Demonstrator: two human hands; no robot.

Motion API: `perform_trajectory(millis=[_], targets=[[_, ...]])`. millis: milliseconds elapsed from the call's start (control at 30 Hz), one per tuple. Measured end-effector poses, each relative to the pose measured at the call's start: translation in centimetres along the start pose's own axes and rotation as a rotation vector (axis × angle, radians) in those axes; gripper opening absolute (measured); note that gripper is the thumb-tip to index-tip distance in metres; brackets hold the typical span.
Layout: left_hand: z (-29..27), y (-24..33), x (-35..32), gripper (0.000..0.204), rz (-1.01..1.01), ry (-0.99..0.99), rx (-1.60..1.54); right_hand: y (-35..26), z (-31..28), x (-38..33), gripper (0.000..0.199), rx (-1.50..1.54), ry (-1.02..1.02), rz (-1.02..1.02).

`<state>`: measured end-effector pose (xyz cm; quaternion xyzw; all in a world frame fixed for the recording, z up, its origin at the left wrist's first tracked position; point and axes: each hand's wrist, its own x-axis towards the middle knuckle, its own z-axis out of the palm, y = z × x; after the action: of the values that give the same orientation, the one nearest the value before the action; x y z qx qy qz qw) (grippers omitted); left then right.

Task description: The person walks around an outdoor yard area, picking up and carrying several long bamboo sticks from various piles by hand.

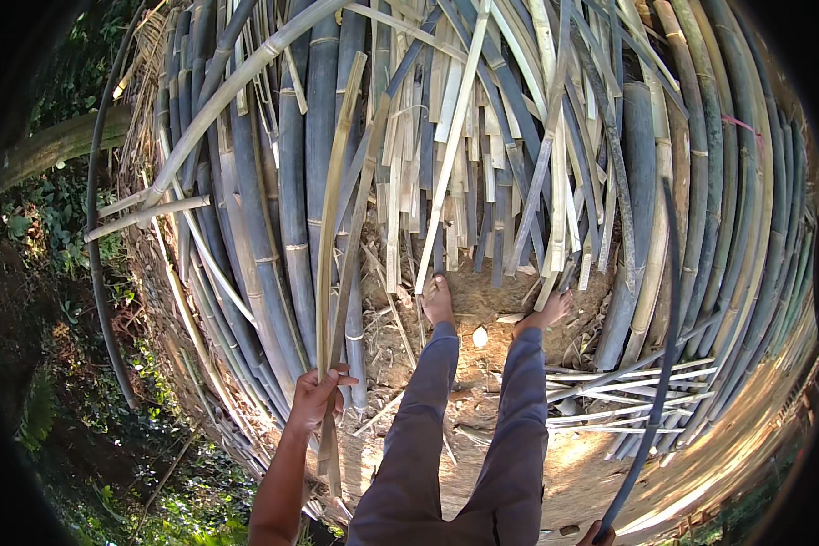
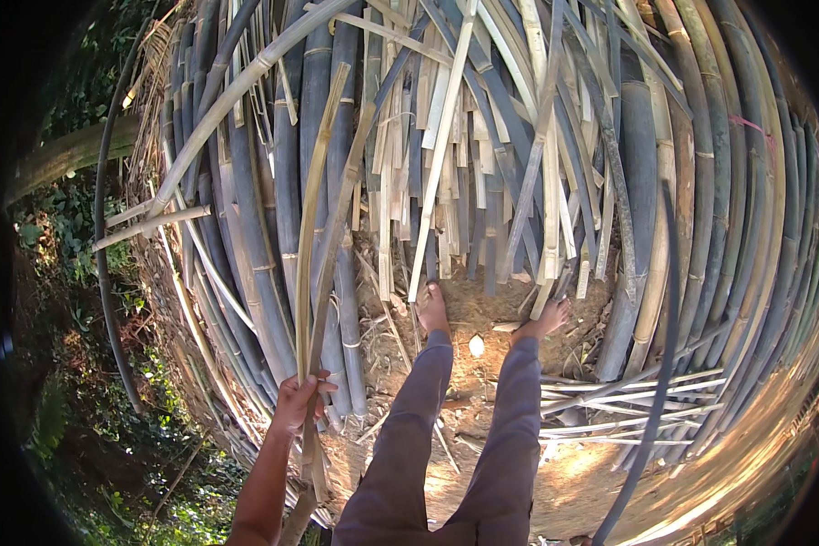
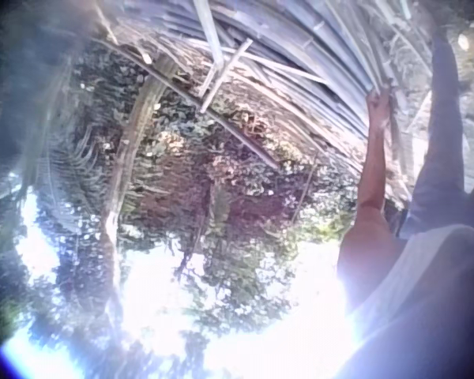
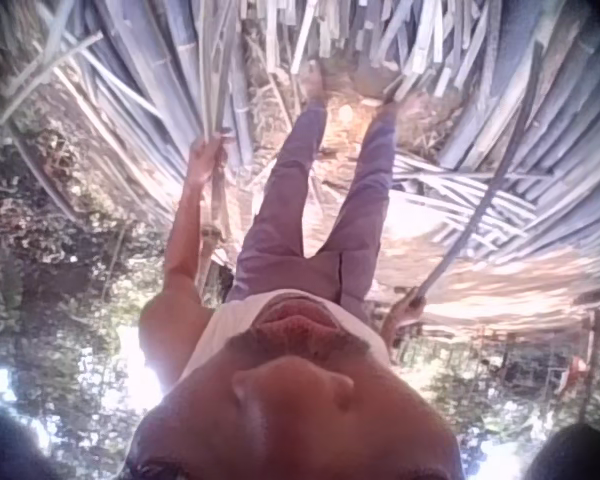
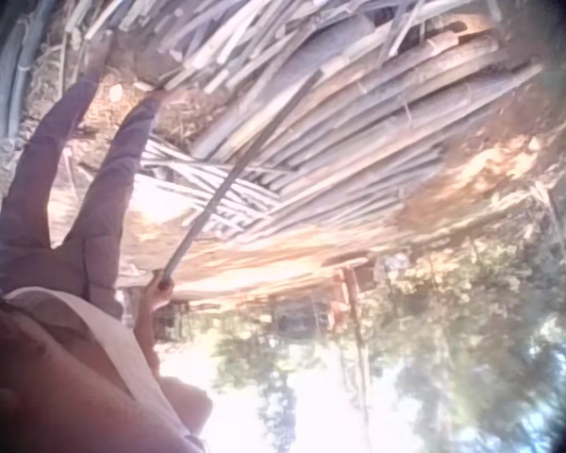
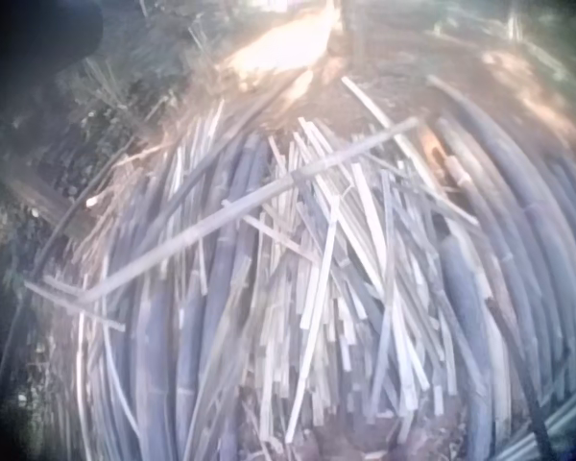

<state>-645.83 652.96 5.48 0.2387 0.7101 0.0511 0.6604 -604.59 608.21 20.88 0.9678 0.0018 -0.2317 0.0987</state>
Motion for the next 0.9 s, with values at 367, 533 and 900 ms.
perform_trajectory(millis=[367, 533, 900], targets=[[2.5, 0.6, -0.1, 0.046, -0.001, -0.072, 0.118, 5.9, 17.5, 2.8, 0.07, 0.425, -0.041, 0.606], [7.3, 1.4, -0.1, 0.032, 0.065, -0.051, 0.27, -9.7, 15.0, 4.7, 0.071, 0.466, -0.131, -0.057], [26.0, 6.7, 11.8, 0.044, 0.688, -0.579, 0.129, -36.5, 16.0, -2.8, 0.038, 1.015, -0.822, -0.258]])
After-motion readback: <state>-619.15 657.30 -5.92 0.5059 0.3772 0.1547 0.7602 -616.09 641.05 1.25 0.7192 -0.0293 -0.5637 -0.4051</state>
